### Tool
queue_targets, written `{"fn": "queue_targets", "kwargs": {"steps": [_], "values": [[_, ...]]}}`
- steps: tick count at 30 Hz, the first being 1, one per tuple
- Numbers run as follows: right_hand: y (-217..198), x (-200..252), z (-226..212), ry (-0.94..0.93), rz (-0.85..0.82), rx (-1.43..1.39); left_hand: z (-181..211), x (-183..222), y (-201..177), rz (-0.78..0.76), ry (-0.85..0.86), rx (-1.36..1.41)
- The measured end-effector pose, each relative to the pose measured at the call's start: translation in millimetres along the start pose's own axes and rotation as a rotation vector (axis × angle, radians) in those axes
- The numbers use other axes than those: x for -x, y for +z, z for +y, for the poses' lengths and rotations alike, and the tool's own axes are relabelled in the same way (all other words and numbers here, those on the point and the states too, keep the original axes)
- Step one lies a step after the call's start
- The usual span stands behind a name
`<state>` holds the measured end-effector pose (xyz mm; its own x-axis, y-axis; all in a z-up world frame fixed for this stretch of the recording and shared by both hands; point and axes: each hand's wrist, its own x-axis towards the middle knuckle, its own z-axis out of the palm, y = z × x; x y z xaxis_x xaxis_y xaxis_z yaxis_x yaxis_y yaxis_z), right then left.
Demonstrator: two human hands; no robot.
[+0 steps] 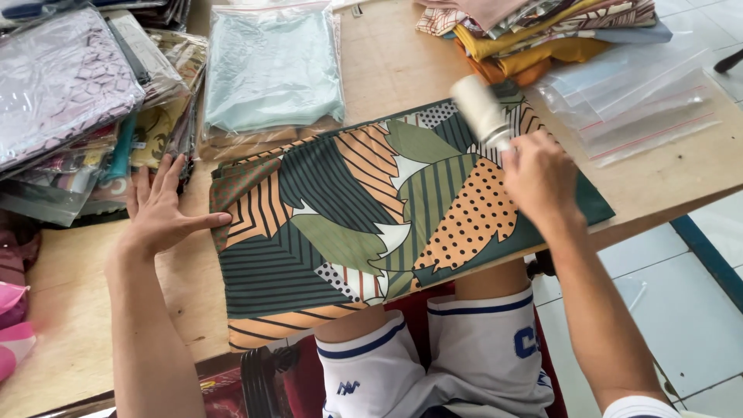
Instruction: Cleaning a piece of patterned fabric using a lint roller on a table
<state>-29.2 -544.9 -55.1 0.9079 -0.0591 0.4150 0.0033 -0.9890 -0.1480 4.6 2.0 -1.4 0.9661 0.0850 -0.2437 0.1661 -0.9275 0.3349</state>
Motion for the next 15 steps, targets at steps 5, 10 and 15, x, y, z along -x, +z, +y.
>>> {"fn": "queue_targets", "kwargs": {"steps": [5,10,15], "values": [[4.8,8.2,-43.3,0.012,-0.108,-0.008,2.3,2.3,-1.2,0.008,0.01,0.004],[8.4,11.3,-78.6,0.144,-0.073,-0.002,-17.1,-6.4,8.5,0.108,0.065,0.009],[16.3,34.9,-195.4,-0.084,-0.189,-0.072,-24.1,-11.3,12.4,0.129,0.113,0.006]]}}
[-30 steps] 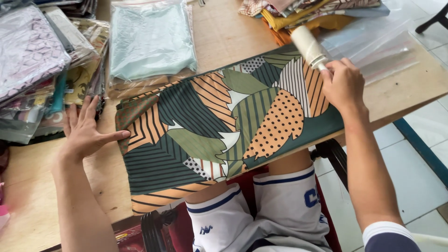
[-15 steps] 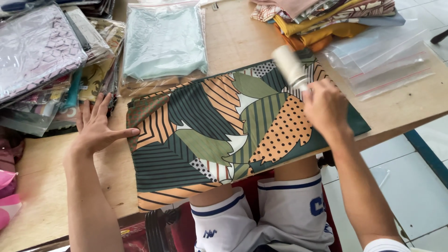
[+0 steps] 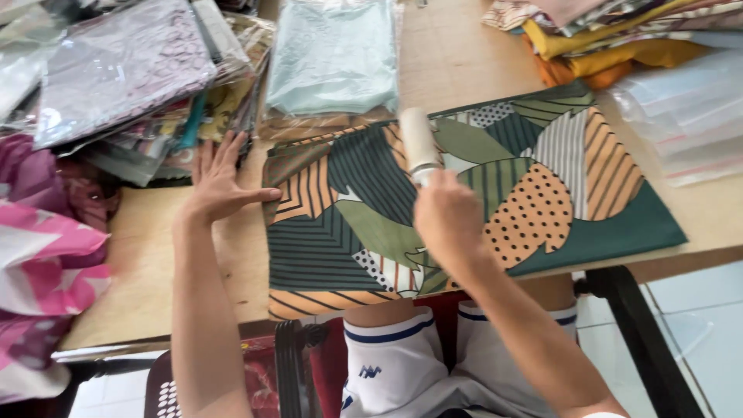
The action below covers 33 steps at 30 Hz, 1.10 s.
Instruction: Cleaning a piece of patterned fabric using a lint roller on a table
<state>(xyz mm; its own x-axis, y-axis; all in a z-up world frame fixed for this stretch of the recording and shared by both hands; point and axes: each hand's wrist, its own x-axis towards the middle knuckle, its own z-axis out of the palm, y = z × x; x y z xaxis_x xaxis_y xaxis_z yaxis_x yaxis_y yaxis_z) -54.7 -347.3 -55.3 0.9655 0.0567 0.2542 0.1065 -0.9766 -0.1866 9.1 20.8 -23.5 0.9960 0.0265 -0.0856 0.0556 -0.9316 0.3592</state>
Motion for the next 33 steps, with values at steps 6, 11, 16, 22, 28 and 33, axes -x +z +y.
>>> {"fn": "queue_targets", "kwargs": {"steps": [6,11,16,22,28,33], "values": [[27.2,-19.8,-126.0,-0.252,-0.082,-0.287,-22.0,-16.1,14.3,0.05,0.011,0.037],[45.8,-29.2,-166.9,-0.404,-0.149,-0.474,-30.8,-17.4,19.5,0.196,0.04,-0.011],[13.2,-15.0,-131.2,-0.392,-0.026,-0.508,-45.8,-27.3,26.0,0.276,0.121,0.02],[45.7,-17.1,-133.8,-0.36,-0.04,-0.237,-45.8,-28.5,27.8,0.317,0.141,0.06],[12.3,-5.3,-109.4,-0.486,-0.091,-0.541,-58.5,-39.6,37.4,0.33,0.117,0.029],[10.8,-15.3,-56.5,-0.587,-0.024,-0.232,-31.0,-20.3,21.7,0.254,0.134,0.029]]}}
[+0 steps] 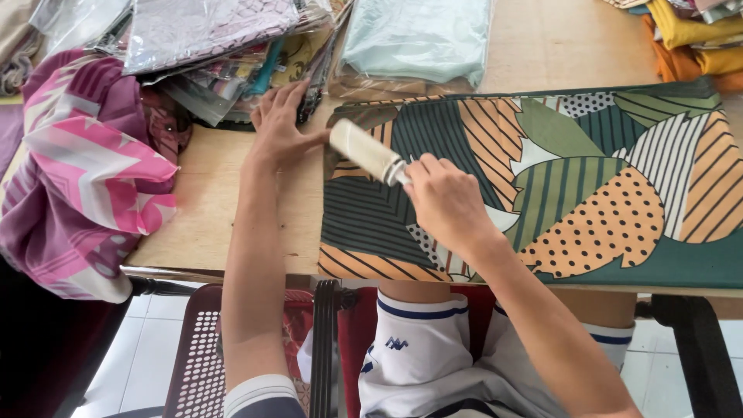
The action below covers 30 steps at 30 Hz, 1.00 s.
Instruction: Cleaning a piece of patterned fabric using a lint roller on a table
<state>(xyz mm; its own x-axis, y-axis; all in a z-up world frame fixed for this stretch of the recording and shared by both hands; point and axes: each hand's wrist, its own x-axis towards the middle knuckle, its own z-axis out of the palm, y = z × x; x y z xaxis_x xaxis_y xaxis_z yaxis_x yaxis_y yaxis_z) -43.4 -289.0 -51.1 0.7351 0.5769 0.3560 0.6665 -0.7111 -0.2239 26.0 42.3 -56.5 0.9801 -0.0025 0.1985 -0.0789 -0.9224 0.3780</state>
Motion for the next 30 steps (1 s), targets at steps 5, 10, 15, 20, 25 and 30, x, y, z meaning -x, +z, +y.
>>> {"fn": "queue_targets", "kwargs": {"steps": [5,10,15,20,25,30], "values": [[-12.7,32.4,-28.5,-0.218,-0.105,-0.103,31.6,13.6,-25.5,-0.036,-0.037,0.036],[-30.9,50.7,-23.2,-0.336,-0.133,-0.329,33.9,12.6,-26.5,-0.056,-0.047,0.052],[-9.1,54.8,14.2,-0.166,0.009,-0.033,32.9,15.1,-21.1,-0.014,-0.062,0.045],[-36.3,73.7,-13.4,-0.321,-0.07,-0.261,19.8,7.7,-14.0,-0.012,-0.069,0.037],[-3.2,71.5,35.9,-0.201,0.012,-0.131,20.6,9.0,-13.3,0.0,-0.066,0.04],[-41.6,82.3,0.5,-0.277,-0.065,-0.312,19.9,8.4,-13.8,-0.008,-0.067,0.059]]}}
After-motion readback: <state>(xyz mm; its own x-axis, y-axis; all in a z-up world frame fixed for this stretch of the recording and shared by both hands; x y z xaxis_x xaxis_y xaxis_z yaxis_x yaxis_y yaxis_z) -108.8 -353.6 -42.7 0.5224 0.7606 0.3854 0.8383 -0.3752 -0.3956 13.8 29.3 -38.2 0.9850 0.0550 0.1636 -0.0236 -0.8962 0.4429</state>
